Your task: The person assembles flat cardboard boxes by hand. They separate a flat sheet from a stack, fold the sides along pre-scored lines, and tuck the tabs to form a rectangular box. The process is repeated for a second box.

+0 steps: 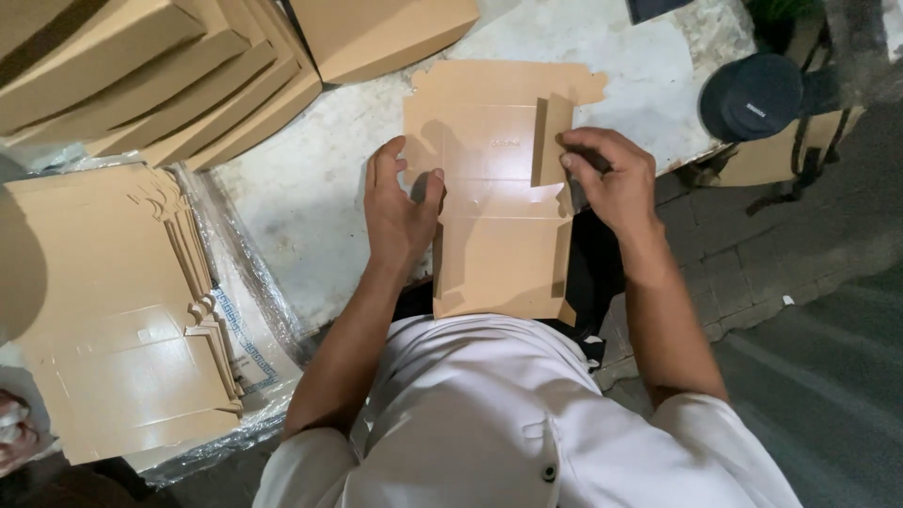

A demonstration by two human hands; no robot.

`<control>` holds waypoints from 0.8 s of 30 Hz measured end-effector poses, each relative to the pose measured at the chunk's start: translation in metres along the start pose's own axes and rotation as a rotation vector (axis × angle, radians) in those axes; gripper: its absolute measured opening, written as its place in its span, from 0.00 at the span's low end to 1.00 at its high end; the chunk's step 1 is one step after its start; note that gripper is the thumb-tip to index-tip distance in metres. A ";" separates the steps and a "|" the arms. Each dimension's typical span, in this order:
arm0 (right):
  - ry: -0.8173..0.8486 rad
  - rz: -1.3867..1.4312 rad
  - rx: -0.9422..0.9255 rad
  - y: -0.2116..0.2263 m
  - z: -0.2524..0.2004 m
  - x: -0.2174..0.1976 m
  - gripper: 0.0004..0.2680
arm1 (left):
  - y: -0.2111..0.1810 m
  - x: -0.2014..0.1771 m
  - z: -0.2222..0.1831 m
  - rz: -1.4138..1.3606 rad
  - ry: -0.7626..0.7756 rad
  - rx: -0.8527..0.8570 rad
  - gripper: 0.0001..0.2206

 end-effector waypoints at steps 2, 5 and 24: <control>0.025 -0.064 -0.025 -0.007 0.004 0.000 0.12 | -0.005 -0.001 0.003 0.012 0.015 -0.015 0.25; 0.202 -0.048 -0.023 -0.015 0.011 0.011 0.11 | 0.001 -0.002 0.010 0.046 0.018 -0.160 0.27; 0.182 -0.536 -0.055 -0.017 0.000 0.007 0.12 | 0.019 0.003 0.022 -0.241 0.028 -0.183 0.32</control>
Point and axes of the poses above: each hand's wrist, its own z-axis towards the middle knuckle, its own x-axis out of the palm, y = z × x, the point moved 7 cm from there along z, towards the middle knuckle, and after that the axes turned 6 degrees about y, right-handed, at the moved point
